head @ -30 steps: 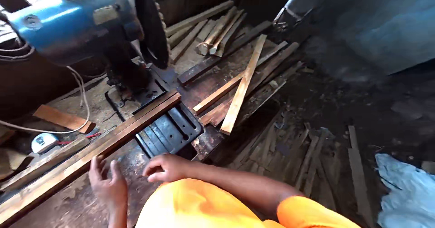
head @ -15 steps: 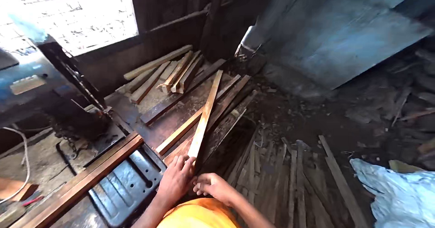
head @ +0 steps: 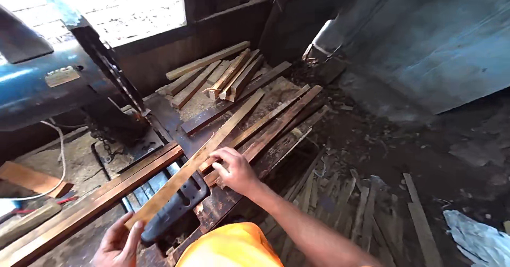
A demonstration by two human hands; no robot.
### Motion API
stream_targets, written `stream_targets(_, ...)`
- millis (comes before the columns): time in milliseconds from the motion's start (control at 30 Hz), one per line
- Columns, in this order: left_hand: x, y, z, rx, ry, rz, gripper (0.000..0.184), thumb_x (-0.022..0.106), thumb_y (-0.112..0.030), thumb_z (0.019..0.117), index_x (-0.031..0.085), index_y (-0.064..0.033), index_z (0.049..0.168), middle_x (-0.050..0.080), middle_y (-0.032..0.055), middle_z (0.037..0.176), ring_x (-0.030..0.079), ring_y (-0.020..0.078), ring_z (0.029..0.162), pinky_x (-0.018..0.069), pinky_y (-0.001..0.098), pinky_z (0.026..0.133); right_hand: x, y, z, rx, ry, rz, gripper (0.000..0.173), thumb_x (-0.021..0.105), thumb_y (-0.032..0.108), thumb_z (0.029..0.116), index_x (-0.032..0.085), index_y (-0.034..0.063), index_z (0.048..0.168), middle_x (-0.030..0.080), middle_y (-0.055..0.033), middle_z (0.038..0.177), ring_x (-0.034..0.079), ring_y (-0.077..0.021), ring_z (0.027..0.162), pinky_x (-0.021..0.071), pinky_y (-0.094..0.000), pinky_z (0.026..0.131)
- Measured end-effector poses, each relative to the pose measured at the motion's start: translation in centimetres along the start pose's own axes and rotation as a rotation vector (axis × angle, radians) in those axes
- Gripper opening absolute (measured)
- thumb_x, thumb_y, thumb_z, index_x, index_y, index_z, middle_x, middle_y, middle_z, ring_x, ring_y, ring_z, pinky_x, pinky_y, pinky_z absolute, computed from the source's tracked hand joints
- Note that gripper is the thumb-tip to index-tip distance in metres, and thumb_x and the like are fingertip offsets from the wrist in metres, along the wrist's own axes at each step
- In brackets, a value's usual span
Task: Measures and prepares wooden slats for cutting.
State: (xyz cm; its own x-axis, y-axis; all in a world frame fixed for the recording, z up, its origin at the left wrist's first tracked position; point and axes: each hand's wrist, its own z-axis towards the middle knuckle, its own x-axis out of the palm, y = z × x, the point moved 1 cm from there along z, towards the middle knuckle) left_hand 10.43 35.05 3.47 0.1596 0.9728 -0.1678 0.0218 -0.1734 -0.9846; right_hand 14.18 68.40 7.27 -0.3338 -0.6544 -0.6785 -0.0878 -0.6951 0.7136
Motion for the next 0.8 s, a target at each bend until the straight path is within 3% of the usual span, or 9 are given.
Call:
stream_targets(100, -6.1, 0.6, -1.3, 0.061, -0.043, -0.003, 0.058, 0.072, -0.006, 0.0912, 0.045, 0.0117, 0.14, 0.07, 0.0106, 0.118, 0.071, 0.0121, 0.1, 0.0611, 0.0305, 0.09, 2.9, 2.2, 3.2, -0.154, 0.215, -0.162, 0.043, 0.071, 0.018, 0.0942, 0.064, 0.01, 0.136, 0.061, -0.0095, 0.141, 0.052, -0.0272, 0.137, 0.0435, -0.0464, 0.115)
stream_targets(167, -10.2, 0.6, -2.2, 0.133, -0.051, 0.006, 0.067, 0.073, -0.001, 0.0886, 0.038, 0.0123, 0.144, 0.067, 0.0106, 0.126, 0.069, 0.0137, 0.109, 0.0598, 0.0327, 0.096, 4.8, 3.7, 4.7, -0.221, 0.356, -0.261, 0.053, 0.073, 0.019, 0.0936, 0.058, 0.0109, 0.144, 0.055, -0.0093, 0.149, 0.045, -0.0281, 0.144, 0.0364, -0.0499, 0.119)
stream_targets(233, -14.5, 0.8, -3.0, 0.201, -0.062, 0.004, 0.067, 0.074, -0.001, 0.0884, 0.04, 0.0096, 0.145, 0.066, 0.01, 0.132, 0.067, 0.0175, 0.115, 0.058, 0.0365, 0.1, 6.9, 5.1, 5.6, -0.261, 0.479, -0.36, 0.056, 0.073, 0.021, 0.0944, 0.055, 0.0128, 0.146, 0.054, -0.0082, 0.15, 0.044, -0.0273, 0.145, 0.0345, -0.0516, 0.12)
stream_targets(367, -20.5, 0.5, -3.8, 0.225, -0.226, 0.039, 0.06, 0.072, 0.003, 0.0873, 0.047, 0.0065, 0.142, 0.063, 0.0084, 0.137, 0.064, 0.0179, 0.122, 0.0552, 0.0345, 0.105, 11.0, 6.9, 5.9, -0.381, 0.526, -0.329, 0.043, 0.071, 0.014, 0.0941, 0.065, 0.0177, 0.136, 0.064, -0.0045, 0.137, 0.054, -0.0258, 0.135, 0.0369, -0.0553, 0.117)
stream_targets(467, -21.9, 0.8, -3.7, 0.215, -0.488, 0.177, 0.055, 0.069, -0.003, 0.0895, 0.051, 0.0088, 0.14, 0.063, 0.0131, 0.135, 0.066, 0.0137, 0.117, 0.0554, 0.0302, 0.102, 14.1, 9.0, 5.9, -0.499, 0.481, -0.121, 0.03, 0.07, 0.002, 0.0907, 0.072, 0.0077, 0.12, 0.069, -0.0121, 0.123, 0.062, -0.0294, 0.122, 0.0482, -0.0489, 0.108)
stream_targets(633, -25.2, 3.0, -1.9, 0.178, -0.855, 0.159, 0.041, 0.068, 0.001, 0.095, 0.061, 0.0033, 0.136, 0.07, 0.0103, 0.128, 0.07, 0.0146, 0.113, 0.058, 0.0334, 0.101, 20.1, 12.8, 4.6, -0.477, 0.499, 0.095, 0.029, 0.068, 0.002, 0.0922, 0.07, 0.0055, 0.12, 0.068, -0.0119, 0.12, 0.065, -0.0265, 0.116, 0.0535, -0.0459, 0.102)
stream_targets(800, -28.7, 4.9, 0.1, 0.007, -0.959, -0.056, 0.041, 0.069, 0.003, 0.0932, 0.063, 0.0033, 0.133, 0.072, 0.0116, 0.125, 0.071, 0.0161, 0.11, 0.0594, 0.0349, 0.098, 24.5, 15.0, 3.8, -0.461, 0.503, 0.072, 0.03, 0.066, 0.009, 0.0941, 0.069, 0.0007, 0.123, 0.066, -0.0174, 0.126, 0.064, -0.0332, 0.119, 0.0525, -0.053, 0.101)
